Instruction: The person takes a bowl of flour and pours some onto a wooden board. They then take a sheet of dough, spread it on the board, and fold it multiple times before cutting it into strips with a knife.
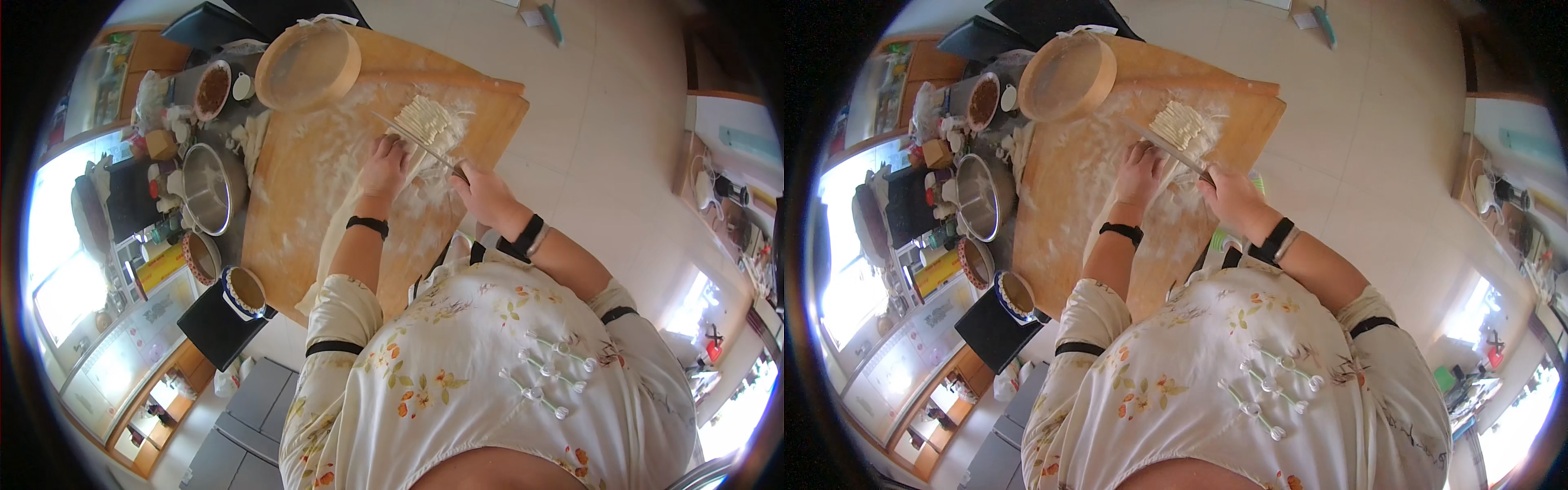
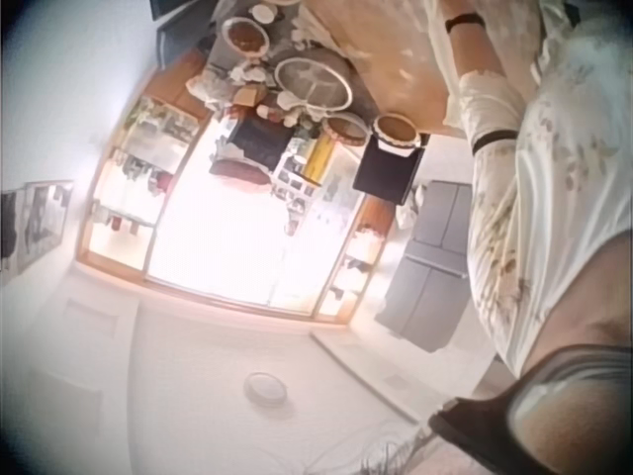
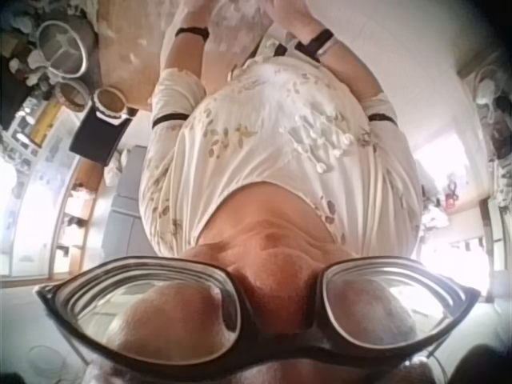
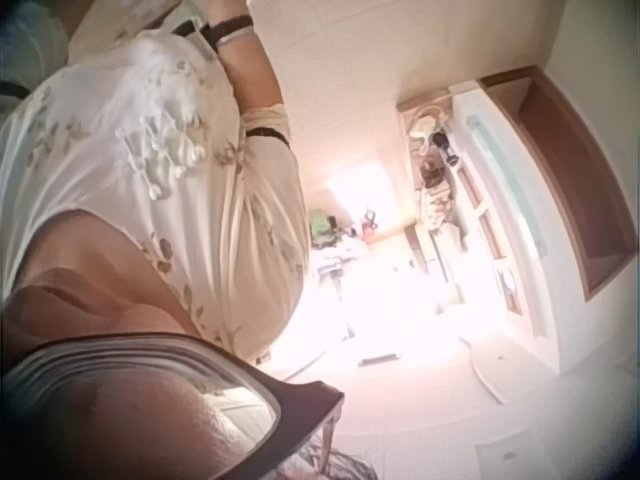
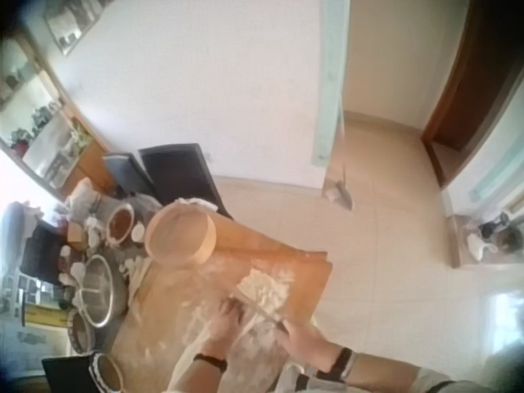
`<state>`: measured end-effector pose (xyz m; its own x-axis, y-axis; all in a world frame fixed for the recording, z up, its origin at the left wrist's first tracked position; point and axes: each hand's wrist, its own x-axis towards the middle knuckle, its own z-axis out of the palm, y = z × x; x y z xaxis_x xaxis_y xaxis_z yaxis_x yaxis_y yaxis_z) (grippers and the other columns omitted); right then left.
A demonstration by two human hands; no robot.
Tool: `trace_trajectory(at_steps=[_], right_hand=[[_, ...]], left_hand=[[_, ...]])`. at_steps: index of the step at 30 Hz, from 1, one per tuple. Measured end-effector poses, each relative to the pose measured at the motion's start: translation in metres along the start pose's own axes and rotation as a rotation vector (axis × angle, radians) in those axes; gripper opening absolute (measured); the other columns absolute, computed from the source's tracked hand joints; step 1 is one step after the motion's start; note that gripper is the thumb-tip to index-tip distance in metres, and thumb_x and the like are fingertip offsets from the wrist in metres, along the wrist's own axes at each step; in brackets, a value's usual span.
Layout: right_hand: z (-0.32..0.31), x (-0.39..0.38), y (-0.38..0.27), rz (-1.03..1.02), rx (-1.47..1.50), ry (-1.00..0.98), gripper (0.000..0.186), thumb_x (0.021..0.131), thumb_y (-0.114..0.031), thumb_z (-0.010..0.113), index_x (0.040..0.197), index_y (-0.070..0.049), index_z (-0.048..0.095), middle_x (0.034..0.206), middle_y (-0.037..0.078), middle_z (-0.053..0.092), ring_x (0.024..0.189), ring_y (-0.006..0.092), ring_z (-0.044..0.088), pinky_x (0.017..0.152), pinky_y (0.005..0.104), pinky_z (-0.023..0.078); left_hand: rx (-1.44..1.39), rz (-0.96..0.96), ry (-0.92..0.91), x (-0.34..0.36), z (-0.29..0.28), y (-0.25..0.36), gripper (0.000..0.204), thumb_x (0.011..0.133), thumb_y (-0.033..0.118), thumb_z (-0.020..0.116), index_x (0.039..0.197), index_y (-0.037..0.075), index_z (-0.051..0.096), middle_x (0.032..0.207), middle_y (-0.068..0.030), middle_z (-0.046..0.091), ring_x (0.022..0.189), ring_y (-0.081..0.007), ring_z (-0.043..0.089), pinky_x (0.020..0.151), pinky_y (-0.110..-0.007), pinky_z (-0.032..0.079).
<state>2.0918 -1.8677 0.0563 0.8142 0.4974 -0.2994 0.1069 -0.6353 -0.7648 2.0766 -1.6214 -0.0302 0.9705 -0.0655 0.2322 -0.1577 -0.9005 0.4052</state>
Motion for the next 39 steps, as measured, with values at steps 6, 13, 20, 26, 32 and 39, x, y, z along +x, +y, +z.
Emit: trace_trajectory(at_steps=[6,13,20,26,32,39], right_hand=[[0.0,-0.005,-0.003,0.047,-0.1,-0.102,0.029,0.101,-0.032,0.054,0.106,-0.003,0.055,0.087,0.025,0.068,0.081,0.048,0.065,0.071,0.055,0.051],[0.021,0.011,0.002,0.038,-0.084,-0.058,0.03,0.101,-0.032,0.054,0.109,-0.003,0.056,0.092,0.026,0.068,0.088,0.0472,0.065,0.077,0.0559,0.051],[0.005,-0.007,-0.004,-0.002,-0.053,-0.032,0.029,0.1,-0.032,0.056,0.104,-0.003,0.056,0.089,0.024,0.068,0.083,0.0478,0.064,0.073,0.0554,0.05],[0.011,0.001,0.004,0.049,-0.1,-0.1,0.031,0.102,-0.034,0.053,0.106,-0.004,0.056,0.089,0.026,0.068,0.084,0.0484,0.065,0.073,0.0575,0.051],[0.02,0.009,0.012,0.01,-0.004,-0.049,0.032,0.102,-0.035,0.053,0.108,-0.003,0.056,0.09,0.027,0.068,0.085,0.0484,0.065,0.073,0.0567,0.051],[0.002,-0.004,-0.004,0.037,-0.076,-0.116,0.029,0.101,-0.031,0.054,0.105,-0.002,0.055,0.087,0.025,0.068,0.084,0.0484,0.065,0.073,0.0555,0.051]], left_hand=[[-0.009,0.053,0.024,-0.001,0.0,-0.003,0.023,0.084,0.015,0.071,0.106,0.006,0.07,0.117,-0.0112,0.064,0.115,-0.0347,0.056,0.096,-0.043,0.052],[-0.008,0.006,-0.043,-0.002,0.002,-0.007,0.022,0.085,0.017,0.071,0.104,0.007,0.071,0.118,-0.0112,0.064,0.116,-0.0343,0.056,0.096,-0.042,0.052],[-0.038,-0.032,-0.048,-0.007,0.004,-0.007,0.019,0.086,0.018,0.07,0.101,0.007,0.071,0.117,-0.0111,0.064,0.115,-0.0342,0.056,0.096,-0.043,0.051],[0.0,0.039,0.042,-0.004,0.006,-0.009,0.018,0.086,0.018,0.07,0.101,0.008,0.071,0.115,-0.0114,0.065,0.115,-0.0338,0.057,0.097,-0.042,0.051],[-0.024,0.035,0.003,-0.006,0.003,-0.01,0.02,0.084,0.017,0.072,0.101,0.006,0.07,0.115,-0.0108,0.065,0.113,-0.0333,0.058,0.095,-0.042,0.052],[-0.024,0.076,0.025,-0.004,-0.003,-0.007,0.018,0.084,0.015,0.071,0.1,0.006,0.069,0.114,-0.0108,0.065,0.111,-0.0337,0.059,0.092,-0.043,0.053]])
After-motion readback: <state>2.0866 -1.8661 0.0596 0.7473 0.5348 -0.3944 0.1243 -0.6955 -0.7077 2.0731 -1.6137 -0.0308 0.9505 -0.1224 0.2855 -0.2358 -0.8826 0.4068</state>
